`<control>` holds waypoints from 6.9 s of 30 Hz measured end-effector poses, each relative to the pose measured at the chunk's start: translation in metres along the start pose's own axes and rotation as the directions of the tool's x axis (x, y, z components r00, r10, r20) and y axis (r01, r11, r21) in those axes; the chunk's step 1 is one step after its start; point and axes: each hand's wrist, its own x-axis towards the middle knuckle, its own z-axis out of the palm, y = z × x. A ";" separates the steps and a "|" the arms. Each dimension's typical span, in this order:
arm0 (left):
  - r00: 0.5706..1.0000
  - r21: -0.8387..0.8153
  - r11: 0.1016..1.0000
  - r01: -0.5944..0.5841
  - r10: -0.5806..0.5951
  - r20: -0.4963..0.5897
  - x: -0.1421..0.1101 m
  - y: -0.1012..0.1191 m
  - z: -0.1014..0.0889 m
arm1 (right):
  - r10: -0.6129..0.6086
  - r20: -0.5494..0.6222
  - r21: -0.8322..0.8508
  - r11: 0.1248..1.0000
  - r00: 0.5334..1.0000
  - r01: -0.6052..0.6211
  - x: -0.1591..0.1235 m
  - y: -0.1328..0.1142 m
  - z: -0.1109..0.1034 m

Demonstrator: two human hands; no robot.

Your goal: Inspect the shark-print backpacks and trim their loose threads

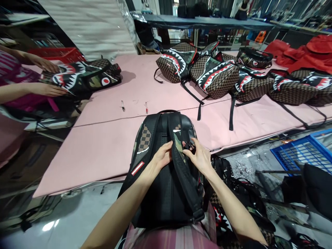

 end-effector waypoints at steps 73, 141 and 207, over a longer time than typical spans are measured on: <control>0.999 -0.058 0.998 0.027 -0.029 -0.025 0.009 -0.007 -0.002 | -0.433 0.015 -0.521 0.766 0.902 0.376 0.033 -0.020 -0.007; 0.997 -0.104 0.992 0.075 -0.078 -0.028 0.009 -0.006 -0.008 | -0.431 0.114 -0.225 0.866 0.895 0.446 0.036 -0.005 -0.010; 0.998 -0.074 0.995 0.066 -0.067 -0.010 0.010 -0.008 -0.007 | -0.131 0.056 0.242 0.964 0.990 0.114 0.038 0.006 0.010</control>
